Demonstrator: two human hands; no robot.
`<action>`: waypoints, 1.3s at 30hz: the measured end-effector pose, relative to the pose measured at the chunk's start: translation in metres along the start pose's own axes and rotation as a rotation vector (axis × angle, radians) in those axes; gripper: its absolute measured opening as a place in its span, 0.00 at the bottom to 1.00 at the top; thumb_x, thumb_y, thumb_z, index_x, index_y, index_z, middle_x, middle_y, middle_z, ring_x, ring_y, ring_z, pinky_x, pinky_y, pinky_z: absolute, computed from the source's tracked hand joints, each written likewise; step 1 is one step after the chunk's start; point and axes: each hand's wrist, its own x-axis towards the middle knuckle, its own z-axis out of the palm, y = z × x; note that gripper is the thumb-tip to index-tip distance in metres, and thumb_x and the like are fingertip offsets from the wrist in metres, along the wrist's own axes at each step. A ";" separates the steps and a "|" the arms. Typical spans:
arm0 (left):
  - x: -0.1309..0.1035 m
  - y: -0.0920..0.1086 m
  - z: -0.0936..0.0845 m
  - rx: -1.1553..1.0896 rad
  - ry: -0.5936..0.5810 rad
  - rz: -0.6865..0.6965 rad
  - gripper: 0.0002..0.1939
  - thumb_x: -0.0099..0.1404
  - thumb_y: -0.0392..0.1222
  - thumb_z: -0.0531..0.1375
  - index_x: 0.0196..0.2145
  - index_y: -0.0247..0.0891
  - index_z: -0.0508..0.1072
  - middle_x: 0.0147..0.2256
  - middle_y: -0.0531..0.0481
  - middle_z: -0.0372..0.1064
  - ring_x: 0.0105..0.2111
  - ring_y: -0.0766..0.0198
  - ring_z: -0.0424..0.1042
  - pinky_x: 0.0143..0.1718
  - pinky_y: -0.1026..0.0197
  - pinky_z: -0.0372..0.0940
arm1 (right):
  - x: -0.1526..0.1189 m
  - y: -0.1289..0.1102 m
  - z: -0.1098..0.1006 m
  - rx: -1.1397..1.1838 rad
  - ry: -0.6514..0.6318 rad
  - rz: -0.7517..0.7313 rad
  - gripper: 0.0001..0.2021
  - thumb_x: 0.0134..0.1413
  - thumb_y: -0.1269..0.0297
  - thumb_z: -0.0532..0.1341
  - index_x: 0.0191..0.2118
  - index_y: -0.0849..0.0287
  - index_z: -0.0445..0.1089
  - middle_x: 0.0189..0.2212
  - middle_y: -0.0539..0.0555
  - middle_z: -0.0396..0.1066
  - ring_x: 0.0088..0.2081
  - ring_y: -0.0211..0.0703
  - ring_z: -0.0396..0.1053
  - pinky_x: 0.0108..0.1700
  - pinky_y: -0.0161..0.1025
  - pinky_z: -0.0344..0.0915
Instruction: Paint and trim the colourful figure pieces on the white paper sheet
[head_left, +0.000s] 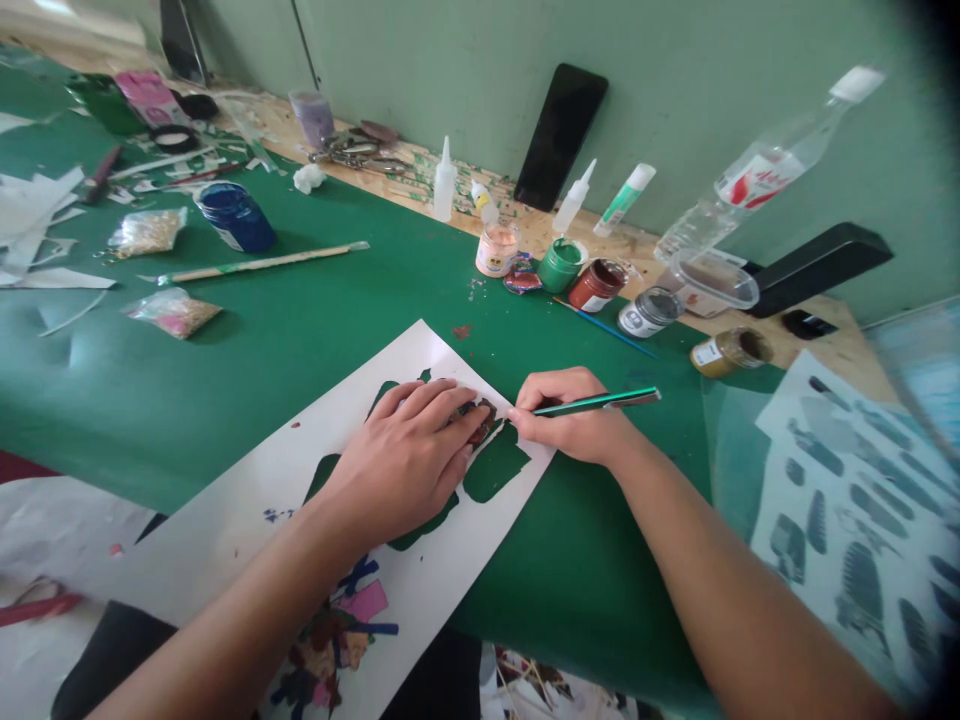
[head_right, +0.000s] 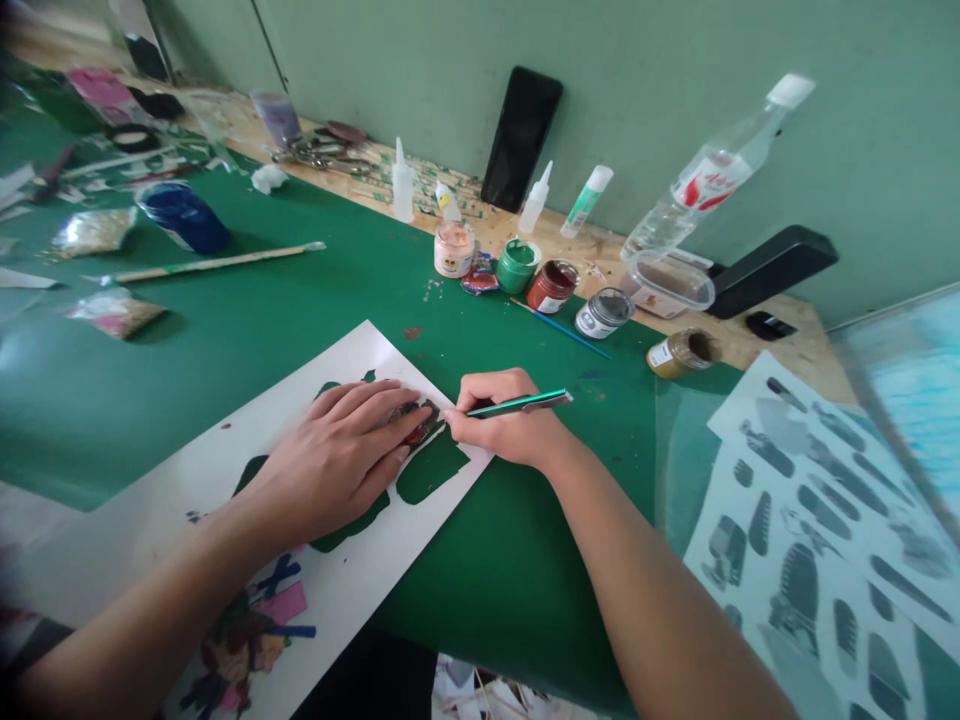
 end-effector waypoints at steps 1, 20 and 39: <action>0.000 0.000 0.000 -0.001 -0.001 0.000 0.20 0.74 0.42 0.50 0.60 0.42 0.69 0.59 0.46 0.68 0.62 0.49 0.63 0.60 0.41 0.58 | 0.000 0.001 0.000 0.017 0.009 0.005 0.11 0.52 0.67 0.64 0.21 0.59 0.68 0.21 0.49 0.70 0.24 0.35 0.63 0.27 0.35 0.57; 0.018 -0.005 -0.027 0.151 -0.089 -0.087 0.16 0.65 0.30 0.55 0.46 0.40 0.77 0.49 0.46 0.77 0.55 0.48 0.69 0.55 0.41 0.62 | -0.001 0.000 0.009 -0.113 0.226 -0.102 0.12 0.68 0.53 0.57 0.42 0.55 0.72 0.35 0.53 0.79 0.37 0.43 0.76 0.41 0.38 0.68; -0.030 0.046 -0.032 0.268 -0.002 -0.455 0.25 0.73 0.55 0.52 0.53 0.34 0.74 0.45 0.37 0.73 0.44 0.44 0.70 0.41 0.44 0.67 | -0.008 -0.008 -0.052 0.398 0.538 -0.025 0.16 0.53 0.48 0.68 0.36 0.55 0.70 0.22 0.47 0.67 0.24 0.39 0.67 0.26 0.37 0.64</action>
